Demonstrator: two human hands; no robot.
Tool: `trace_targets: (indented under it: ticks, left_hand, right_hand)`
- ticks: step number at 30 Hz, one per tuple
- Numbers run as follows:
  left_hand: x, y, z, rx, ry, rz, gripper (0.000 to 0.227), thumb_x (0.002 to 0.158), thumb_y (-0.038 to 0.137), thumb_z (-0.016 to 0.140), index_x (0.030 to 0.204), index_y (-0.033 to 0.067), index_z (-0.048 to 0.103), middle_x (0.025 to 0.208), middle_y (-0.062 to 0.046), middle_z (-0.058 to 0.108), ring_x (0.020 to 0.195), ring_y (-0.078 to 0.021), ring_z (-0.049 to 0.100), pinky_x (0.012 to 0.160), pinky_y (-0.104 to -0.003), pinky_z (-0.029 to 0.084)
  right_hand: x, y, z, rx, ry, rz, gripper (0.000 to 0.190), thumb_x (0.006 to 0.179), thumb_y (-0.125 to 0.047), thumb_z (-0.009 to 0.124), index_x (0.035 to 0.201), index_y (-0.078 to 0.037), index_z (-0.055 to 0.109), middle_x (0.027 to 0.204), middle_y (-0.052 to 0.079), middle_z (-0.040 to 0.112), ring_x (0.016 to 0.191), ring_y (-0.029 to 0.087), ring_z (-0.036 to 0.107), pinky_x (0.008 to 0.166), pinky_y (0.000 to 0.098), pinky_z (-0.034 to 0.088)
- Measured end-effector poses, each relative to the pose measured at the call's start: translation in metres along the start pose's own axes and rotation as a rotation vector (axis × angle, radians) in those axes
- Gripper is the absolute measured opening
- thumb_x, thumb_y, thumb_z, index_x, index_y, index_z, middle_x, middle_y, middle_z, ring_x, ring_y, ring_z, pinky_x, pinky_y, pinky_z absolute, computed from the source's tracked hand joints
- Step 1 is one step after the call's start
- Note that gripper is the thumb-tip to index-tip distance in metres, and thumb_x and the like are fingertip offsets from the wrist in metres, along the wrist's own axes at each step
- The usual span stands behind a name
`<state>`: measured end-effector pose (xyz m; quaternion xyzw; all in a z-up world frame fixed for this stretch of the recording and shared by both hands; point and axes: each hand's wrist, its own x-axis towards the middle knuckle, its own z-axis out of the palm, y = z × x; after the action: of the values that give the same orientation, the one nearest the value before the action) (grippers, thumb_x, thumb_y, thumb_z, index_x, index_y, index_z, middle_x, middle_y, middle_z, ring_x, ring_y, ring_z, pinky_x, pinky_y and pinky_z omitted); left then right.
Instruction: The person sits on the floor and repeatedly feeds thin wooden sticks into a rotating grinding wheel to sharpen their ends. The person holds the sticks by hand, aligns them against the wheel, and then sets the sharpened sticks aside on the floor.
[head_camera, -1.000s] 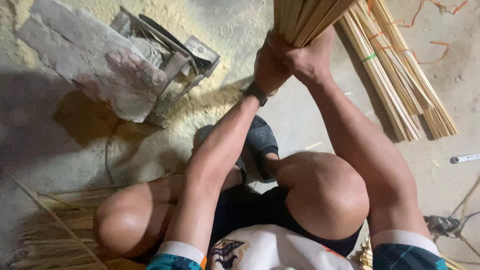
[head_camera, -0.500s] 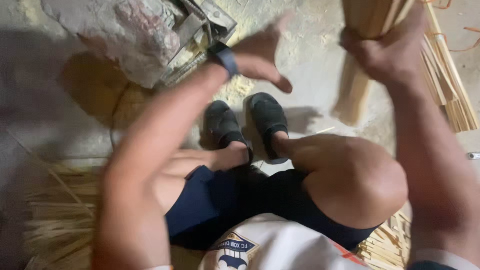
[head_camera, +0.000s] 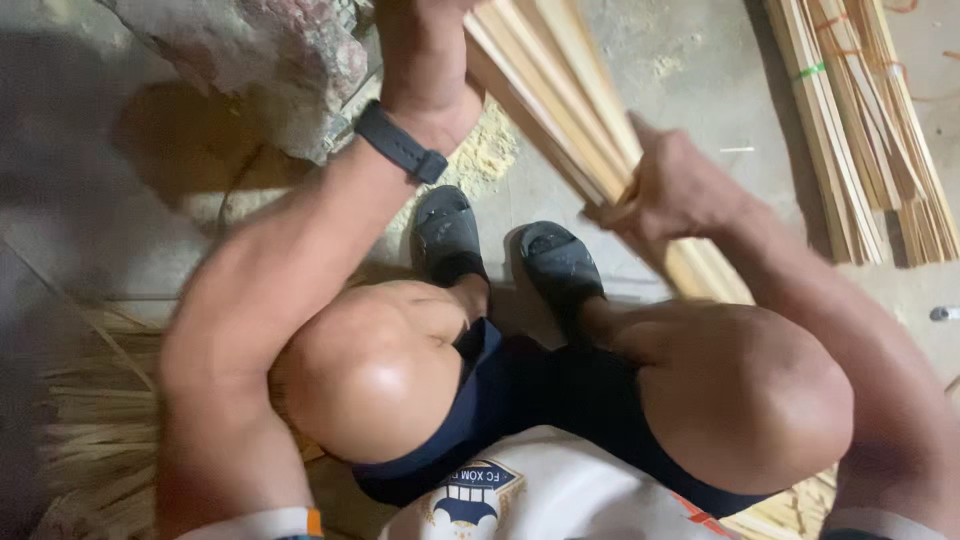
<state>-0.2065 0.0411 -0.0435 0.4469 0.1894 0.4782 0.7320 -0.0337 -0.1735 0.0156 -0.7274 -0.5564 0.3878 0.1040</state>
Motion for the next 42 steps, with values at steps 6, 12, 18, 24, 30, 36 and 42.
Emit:
trace_targets:
  ticks: [6,12,18,24,30,36,42]
  left_hand:
    - [-0.028,-0.020,-0.011,0.117,0.107,-0.318,0.054,0.075,0.036,0.083,0.112,0.0015,0.066,0.113,-0.018,0.064,0.114,-0.0337,0.064,0.102,-0.045,0.054]
    - [-0.044,-0.013,-0.036,-0.228,0.141,-0.325,0.056,0.087,0.023,0.087,0.126,-0.0048,0.059,0.118,-0.016,0.062,0.113,-0.0280,0.062,0.101,-0.042,0.054]
    - [-0.063,0.000,-0.040,-0.117,0.204,-0.326,0.049,0.085,0.019,0.081,0.124,0.0004,0.059,0.110,-0.012,0.063,0.104,-0.0229,0.064,0.096,-0.038,0.056]
    - [-0.088,0.013,-0.068,-0.110,0.146,-0.364,0.042,0.096,0.020,0.075,0.126,-0.0054,0.061,0.121,-0.021,0.065,0.116,-0.0277,0.063,0.109,-0.040,0.052]
    - [-0.120,0.017,-0.093,-0.153,0.234,-0.339,0.049,0.090,0.021,0.076,0.129,-0.0033,0.062,0.124,-0.018,0.066,0.118,-0.0280,0.063,0.110,-0.042,0.051]
    - [-0.149,-0.003,-0.141,-0.030,0.062,-0.379,0.041,0.095,0.023,0.077,0.127,-0.0004,0.067,0.125,-0.016,0.070,0.124,-0.0259,0.065,0.112,-0.043,0.051]
    - [-0.167,-0.008,-0.155,-0.150,0.247,-0.333,0.043,0.093,0.018,0.075,0.130,-0.0016,0.063,0.129,-0.014,0.067,0.124,-0.0267,0.062,0.115,-0.041,0.048]
  right_hand:
    - [0.032,0.042,0.042,0.595,0.157,-0.398,0.040,0.101,-0.020,0.070,0.131,0.005,0.060,0.115,0.017,0.071,0.103,0.021,0.071,0.090,0.0340,0.061]
    - [0.068,0.079,0.070,0.381,0.144,-0.298,0.016,0.097,-0.014,0.069,0.105,-0.003,0.076,0.104,0.010,0.075,0.091,0.020,0.074,0.084,0.0336,0.062]
    - [0.074,0.063,0.081,0.400,0.159,-0.586,0.022,0.087,-0.019,0.081,0.102,-0.003,0.077,0.096,0.014,0.074,0.088,0.023,0.071,0.079,0.0378,0.059]
    - [0.074,0.058,0.087,0.510,0.132,-0.517,0.016,0.098,-0.012,0.069,0.106,-0.002,0.077,0.103,0.014,0.078,0.091,0.023,0.076,0.080,0.0346,0.061]
    - [0.082,0.044,0.102,0.664,-0.235,-0.369,0.024,0.104,-0.017,0.063,0.122,-0.002,0.056,0.095,0.013,0.075,0.088,0.018,0.079,0.076,0.0321,0.063]
    - [0.087,0.031,0.111,0.590,-0.074,-0.470,0.041,0.091,-0.014,0.075,0.122,0.002,0.054,0.082,0.008,0.067,0.075,0.015,0.070,0.063,0.0321,0.059]
    - [0.089,0.037,0.117,0.468,-0.152,-0.432,0.015,0.093,-0.012,0.075,0.098,0.001,0.072,0.078,0.009,0.068,0.065,0.018,0.063,0.058,0.0386,0.054]
